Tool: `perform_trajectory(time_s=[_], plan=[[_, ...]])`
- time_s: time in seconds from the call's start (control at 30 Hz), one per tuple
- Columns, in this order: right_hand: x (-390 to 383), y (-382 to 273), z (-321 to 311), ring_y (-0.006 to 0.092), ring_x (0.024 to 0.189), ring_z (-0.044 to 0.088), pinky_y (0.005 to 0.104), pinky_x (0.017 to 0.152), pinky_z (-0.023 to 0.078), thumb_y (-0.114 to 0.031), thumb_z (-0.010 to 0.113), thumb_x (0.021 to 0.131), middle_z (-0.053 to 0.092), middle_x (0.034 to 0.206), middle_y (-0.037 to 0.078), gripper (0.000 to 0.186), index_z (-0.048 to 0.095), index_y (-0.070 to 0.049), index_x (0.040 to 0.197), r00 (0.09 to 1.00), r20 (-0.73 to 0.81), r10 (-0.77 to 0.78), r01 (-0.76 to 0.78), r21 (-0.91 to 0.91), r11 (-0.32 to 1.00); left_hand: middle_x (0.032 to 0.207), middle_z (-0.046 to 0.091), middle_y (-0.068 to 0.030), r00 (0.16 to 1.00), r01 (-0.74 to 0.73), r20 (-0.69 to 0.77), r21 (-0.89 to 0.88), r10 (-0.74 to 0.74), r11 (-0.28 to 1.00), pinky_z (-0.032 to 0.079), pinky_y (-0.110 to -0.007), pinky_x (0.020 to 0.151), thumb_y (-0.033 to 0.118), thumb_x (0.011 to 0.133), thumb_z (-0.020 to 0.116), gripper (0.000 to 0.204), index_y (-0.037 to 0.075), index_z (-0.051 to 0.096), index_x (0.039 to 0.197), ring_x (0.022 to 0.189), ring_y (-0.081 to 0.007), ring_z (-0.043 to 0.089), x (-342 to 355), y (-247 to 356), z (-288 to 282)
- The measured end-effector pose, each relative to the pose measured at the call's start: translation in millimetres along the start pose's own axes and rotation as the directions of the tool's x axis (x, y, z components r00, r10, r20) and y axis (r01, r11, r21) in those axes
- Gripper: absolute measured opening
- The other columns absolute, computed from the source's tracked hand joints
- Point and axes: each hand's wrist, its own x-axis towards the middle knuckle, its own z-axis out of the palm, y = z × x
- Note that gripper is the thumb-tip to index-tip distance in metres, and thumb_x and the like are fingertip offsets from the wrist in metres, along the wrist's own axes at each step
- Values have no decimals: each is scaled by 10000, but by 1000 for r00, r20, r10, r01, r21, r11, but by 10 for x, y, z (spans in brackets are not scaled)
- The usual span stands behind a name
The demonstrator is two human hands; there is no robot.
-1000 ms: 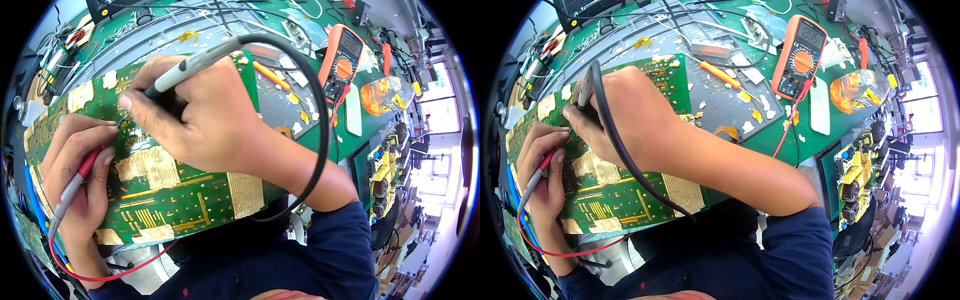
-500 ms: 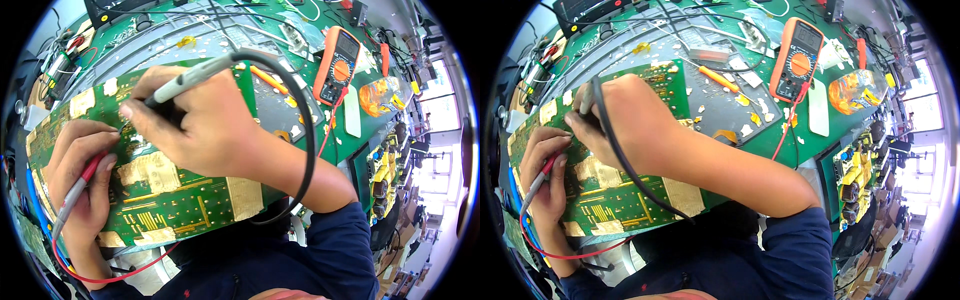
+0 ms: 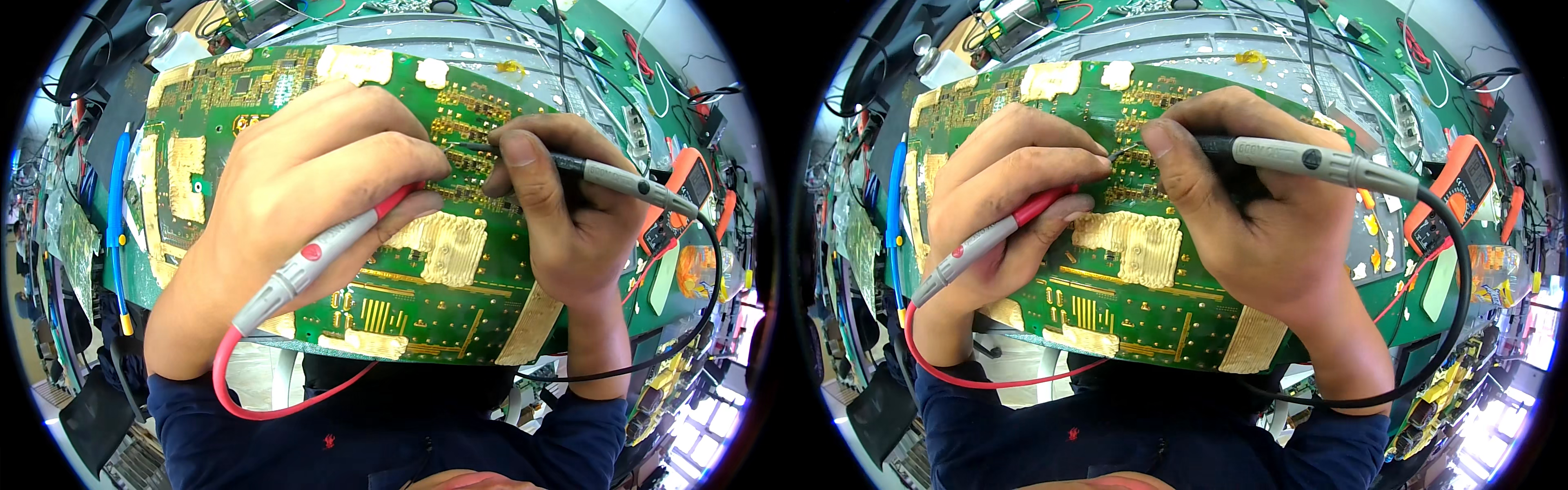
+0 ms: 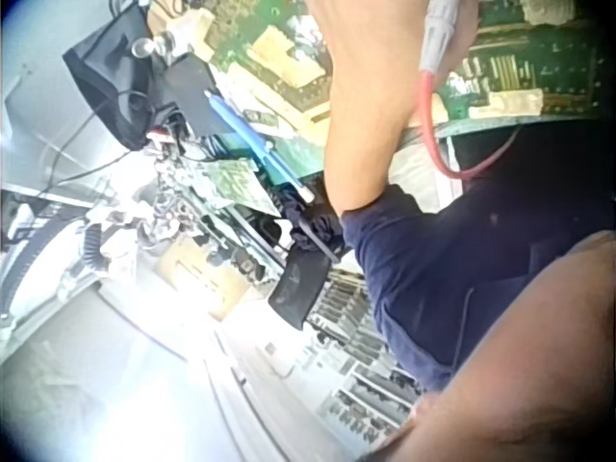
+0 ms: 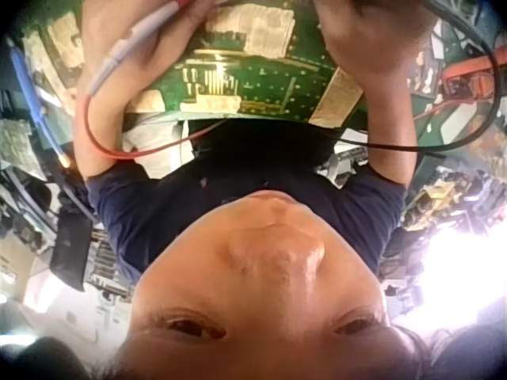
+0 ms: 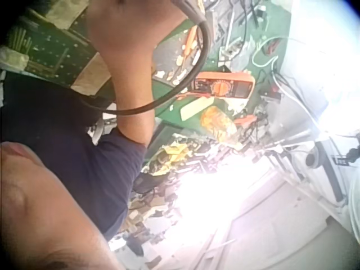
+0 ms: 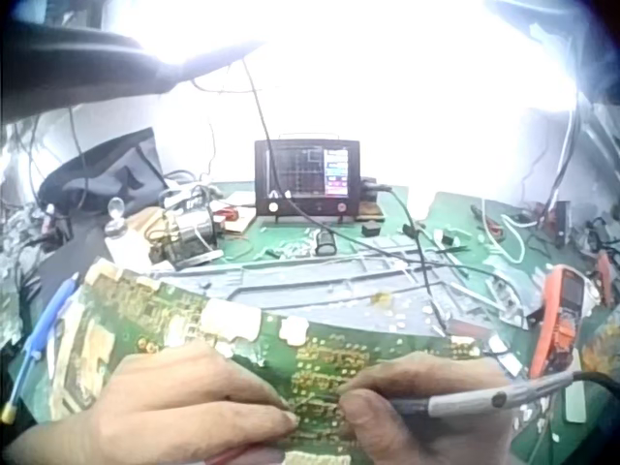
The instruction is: The person uses two multimeter probes to test various points on the back of a large green circuit board.
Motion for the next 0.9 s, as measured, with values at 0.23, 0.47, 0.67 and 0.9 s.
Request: perform_trajectory(time_s=[0.23,0.47,0.67,0.9], plan=[[-31,-41,-81,93,630,594,202,570,460,-104,550,956,628,734,55,171,635,43,936,983,-175,-53,72,106,992,919,655,-142,999,-41,-18,-4,41,999,477,-334,683,43,742,705,207,-2,666,940,785,-265,617,15,-14,7],[-78,-28,-299,112,650,595,209,577,460,-116,520,955,620,792,83,198,621,53,929,984,-176,33,-12,121,993,905,656,-154,994,-110,-18,-16,110,994,481,-346,683,15,720,679,228,-6,660,946,791,-276,618,5,-39,-15],[-128,-76,-282,126,656,619,223,593,493,-82,547,932,641,830,100,159,619,59,944,998,-48,28,-21,136,990,944,674,-185,982,-185,-34,-45,184,982,488,-353,683,47,724,682,262,-22,663,976,773,-283,633,26,-21,-28],[-135,-42,-253,123,649,618,221,593,489,-90,580,924,650,815,100,152,630,53,934,998,-48,48,-44,88,995,955,682,-184,987,-158,11,-25,159,987,500,-353,687,92,731,714,289,-24,670,992,796,-280,642,5,-26,31]])
